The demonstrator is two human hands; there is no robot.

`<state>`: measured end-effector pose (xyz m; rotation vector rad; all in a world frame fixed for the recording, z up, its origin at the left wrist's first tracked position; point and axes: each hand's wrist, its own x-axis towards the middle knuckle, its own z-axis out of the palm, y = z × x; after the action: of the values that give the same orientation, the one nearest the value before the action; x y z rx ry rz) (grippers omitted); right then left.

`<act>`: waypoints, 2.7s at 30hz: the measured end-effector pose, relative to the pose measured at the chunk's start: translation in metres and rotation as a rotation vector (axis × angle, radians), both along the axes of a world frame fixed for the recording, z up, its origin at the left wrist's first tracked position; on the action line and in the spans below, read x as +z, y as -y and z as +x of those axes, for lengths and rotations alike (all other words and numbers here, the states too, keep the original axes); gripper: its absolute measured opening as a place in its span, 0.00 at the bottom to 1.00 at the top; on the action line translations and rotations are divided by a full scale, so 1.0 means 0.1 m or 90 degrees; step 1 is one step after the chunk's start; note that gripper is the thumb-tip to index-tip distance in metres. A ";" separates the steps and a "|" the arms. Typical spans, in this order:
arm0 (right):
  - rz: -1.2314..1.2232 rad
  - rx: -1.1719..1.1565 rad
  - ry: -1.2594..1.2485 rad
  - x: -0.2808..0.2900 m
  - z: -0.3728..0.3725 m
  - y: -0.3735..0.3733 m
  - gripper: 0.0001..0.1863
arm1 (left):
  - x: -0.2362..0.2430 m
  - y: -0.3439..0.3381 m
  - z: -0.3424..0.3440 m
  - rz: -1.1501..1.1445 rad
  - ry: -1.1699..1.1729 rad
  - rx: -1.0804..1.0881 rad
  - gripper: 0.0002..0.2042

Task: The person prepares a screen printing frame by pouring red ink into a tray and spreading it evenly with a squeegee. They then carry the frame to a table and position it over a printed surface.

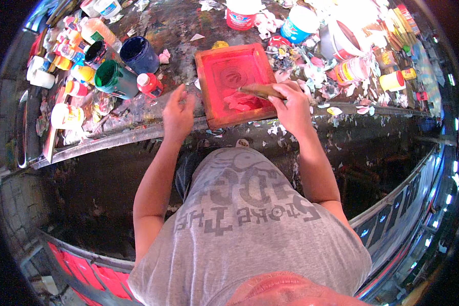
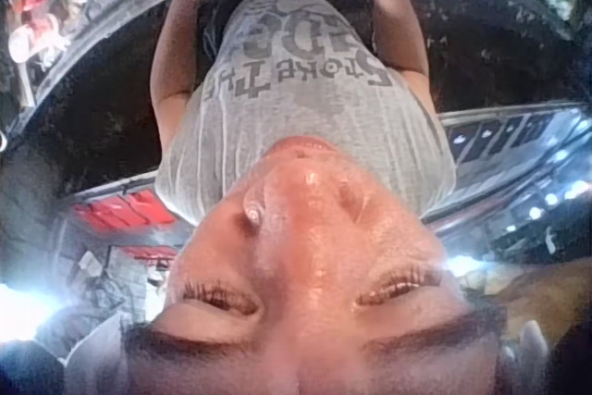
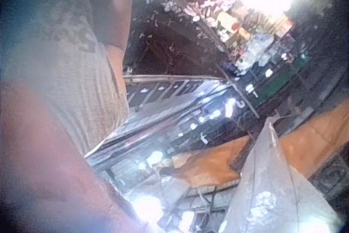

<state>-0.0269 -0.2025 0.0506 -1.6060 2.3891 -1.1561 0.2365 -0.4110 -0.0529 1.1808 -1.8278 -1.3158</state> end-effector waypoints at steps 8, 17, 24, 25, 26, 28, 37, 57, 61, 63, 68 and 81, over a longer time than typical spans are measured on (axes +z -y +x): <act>0.035 0.179 -0.147 0.20 0.19 -0.16 0.18 | 0.00 -0.09 -0.77 -0.026 0.014 0.020 0.28; -0.023 0.166 -0.162 0.04 0.24 -0.26 0.22 | 0.13 -0.26 -0.78 0.048 -0.283 -0.024 0.31; -0.067 0.127 -0.196 0.17 0.49 -0.36 0.23 | 0.50 -0.28 -0.84 0.081 -0.295 -0.070 0.34; -0.058 0.110 -0.207 0.21 0.52 -0.43 0.23 | 0.54 -0.29 -0.87 0.088 -0.307 -0.091 0.34; -0.076 0.081 -0.205 0.25 0.54 -0.49 0.24 | 0.58 -0.32 -0.90 0.094 -0.323 -0.115 0.34; -0.105 0.022 -0.204 0.31 0.61 -0.61 0.25 | 0.64 -0.39 -0.97 0.106 -0.356 -0.166 0.34; -0.012 -0.188 -0.236 0.43 1.09 -1.49 0.27 | 0.71 -0.97 -1.43 0.189 -0.409 -0.402 0.32; 0.035 -0.445 -0.267 0.60 0.81 -3.88 0.28 | 1.02 -3.42 -2.90 0.158 -0.311 -0.699 0.33; 0.041 -0.525 -0.289 0.50 0.57 -4.26 0.24 | 0.98 -3.99 -3.17 0.142 -0.302 -0.753 0.31; 0.029 -0.506 -0.277 0.46 0.56 -4.37 0.23 | 0.98 -4.24 -3.31 0.155 -0.302 -0.774 0.31; 0.036 -0.617 -0.265 0.51 0.56 -4.93 0.22 | 1.02 -4.77 -3.63 0.148 -0.256 -0.845 0.32; 0.080 -0.939 -0.310 0.46 0.27 -5.38 0.25 | 1.07 -6.26 -4.76 0.194 -0.260 -1.165 0.34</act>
<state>0.0001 0.3357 0.0961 0.2658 3.8651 -0.5096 -0.2390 0.2145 0.0543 -1.1439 -2.2050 -2.3939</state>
